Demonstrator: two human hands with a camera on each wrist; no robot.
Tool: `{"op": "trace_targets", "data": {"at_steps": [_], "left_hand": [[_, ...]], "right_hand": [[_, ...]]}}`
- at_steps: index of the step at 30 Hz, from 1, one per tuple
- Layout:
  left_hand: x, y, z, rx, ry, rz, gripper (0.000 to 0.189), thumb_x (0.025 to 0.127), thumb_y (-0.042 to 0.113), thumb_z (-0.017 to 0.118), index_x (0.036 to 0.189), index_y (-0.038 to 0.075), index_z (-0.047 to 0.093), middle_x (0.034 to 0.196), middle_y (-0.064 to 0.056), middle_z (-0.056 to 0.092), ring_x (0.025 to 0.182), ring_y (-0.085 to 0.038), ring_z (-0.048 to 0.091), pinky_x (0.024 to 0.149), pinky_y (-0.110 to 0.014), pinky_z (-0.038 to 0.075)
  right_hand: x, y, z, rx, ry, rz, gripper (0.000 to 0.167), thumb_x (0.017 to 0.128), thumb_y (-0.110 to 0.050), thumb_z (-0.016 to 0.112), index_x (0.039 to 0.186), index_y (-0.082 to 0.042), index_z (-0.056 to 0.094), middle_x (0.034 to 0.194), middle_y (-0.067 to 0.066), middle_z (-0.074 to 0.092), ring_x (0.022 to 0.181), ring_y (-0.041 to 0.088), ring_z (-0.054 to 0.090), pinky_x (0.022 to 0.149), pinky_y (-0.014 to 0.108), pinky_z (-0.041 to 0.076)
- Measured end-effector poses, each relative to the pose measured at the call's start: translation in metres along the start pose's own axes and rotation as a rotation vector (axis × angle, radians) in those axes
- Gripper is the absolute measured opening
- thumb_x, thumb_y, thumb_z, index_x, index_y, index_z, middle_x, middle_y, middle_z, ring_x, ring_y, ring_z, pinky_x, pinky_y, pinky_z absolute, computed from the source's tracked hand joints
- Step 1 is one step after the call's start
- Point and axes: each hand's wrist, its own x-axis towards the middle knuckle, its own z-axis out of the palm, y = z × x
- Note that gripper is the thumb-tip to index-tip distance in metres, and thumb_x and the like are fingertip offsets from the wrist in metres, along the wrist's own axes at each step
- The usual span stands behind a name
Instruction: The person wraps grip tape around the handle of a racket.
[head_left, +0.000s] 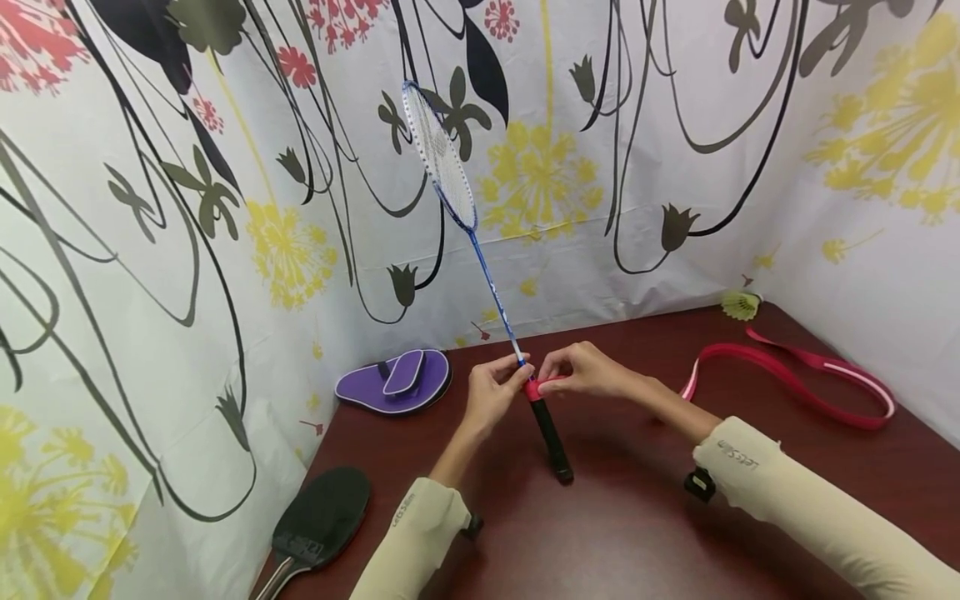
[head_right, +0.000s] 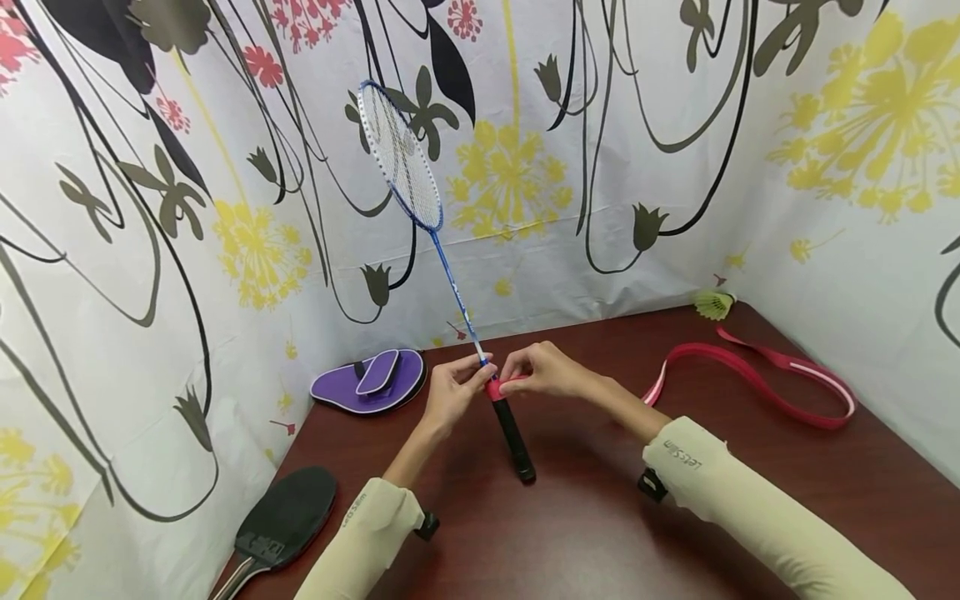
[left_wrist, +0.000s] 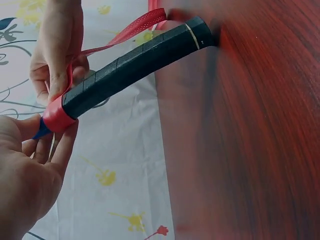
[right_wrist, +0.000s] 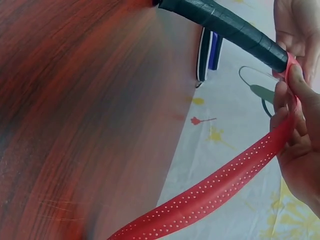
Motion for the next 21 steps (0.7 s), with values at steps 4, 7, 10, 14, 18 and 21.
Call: {"op": "trace_targets", "data": {"at_steps": [4,7,10,14,18,21], "left_hand": [[-0.0006,0.0027,-0.0017,-0.012,-0.038,-0.019,0.025,0.097,0.004,0.073,0.12,-0.003,0.075,0.106,-0.022,0.076,0.097,-0.018,0.072,0.08,-0.028,0.061],[-0.0009,0.0036,-0.0024,-0.017,-0.073,-0.026,0.026,0.099,0.002,0.068,0.124,-0.003,0.072,0.106,-0.022,0.076,0.102,-0.021,0.071,0.083,-0.026,0.06],[-0.0015,0.0042,-0.0019,-0.005,-0.091,-0.028,0.027,0.101,0.001,0.064,0.127,-0.003,0.07,0.106,-0.022,0.076,0.105,-0.021,0.07,0.087,-0.023,0.057],[-0.0018,0.0027,-0.0013,-0.001,-0.103,-0.031,0.027,0.102,0.001,0.062,0.128,-0.003,0.069,0.107,-0.022,0.075,0.105,-0.015,0.068,0.09,-0.019,0.052],[-0.0023,0.0013,-0.0014,-0.03,-0.12,-0.033,0.028,0.104,0.0,0.059,0.131,-0.003,0.066,0.109,-0.024,0.074,0.105,-0.017,0.068,0.091,-0.021,0.052],[-0.0023,-0.0002,-0.0018,-0.077,-0.132,-0.031,0.031,0.103,-0.004,0.057,0.134,-0.001,0.059,0.11,-0.027,0.073,0.107,-0.026,0.069,0.093,-0.025,0.054]], "right_hand": [[0.0011,-0.0007,0.0027,0.012,0.001,0.013,0.009,0.089,-0.027,0.084,0.089,-0.024,0.076,0.074,-0.01,0.073,0.06,0.032,0.068,0.051,0.027,0.053],[0.0018,-0.0007,0.0044,-0.02,0.031,0.002,0.012,0.087,-0.029,0.086,0.087,-0.025,0.075,0.074,-0.011,0.072,0.056,0.025,0.064,0.049,0.028,0.052],[0.0017,0.0008,0.0058,-0.063,0.068,-0.01,0.016,0.084,-0.032,0.088,0.084,-0.027,0.074,0.074,-0.014,0.071,0.059,0.012,0.06,0.053,0.027,0.053],[0.0015,0.0021,0.0073,-0.091,0.099,0.001,0.02,0.08,-0.036,0.09,0.082,-0.028,0.073,0.075,-0.016,0.07,0.065,0.006,0.056,0.056,0.025,0.052],[0.0013,0.0023,0.0083,-0.111,0.119,0.019,0.023,0.078,-0.038,0.092,0.079,-0.028,0.071,0.074,-0.016,0.069,0.062,0.007,0.052,0.053,0.023,0.046],[0.0005,0.0028,0.0089,-0.116,0.125,0.042,0.025,0.077,-0.04,0.092,0.079,-0.027,0.07,0.072,-0.015,0.068,0.061,0.008,0.05,0.052,0.023,0.042]]}}
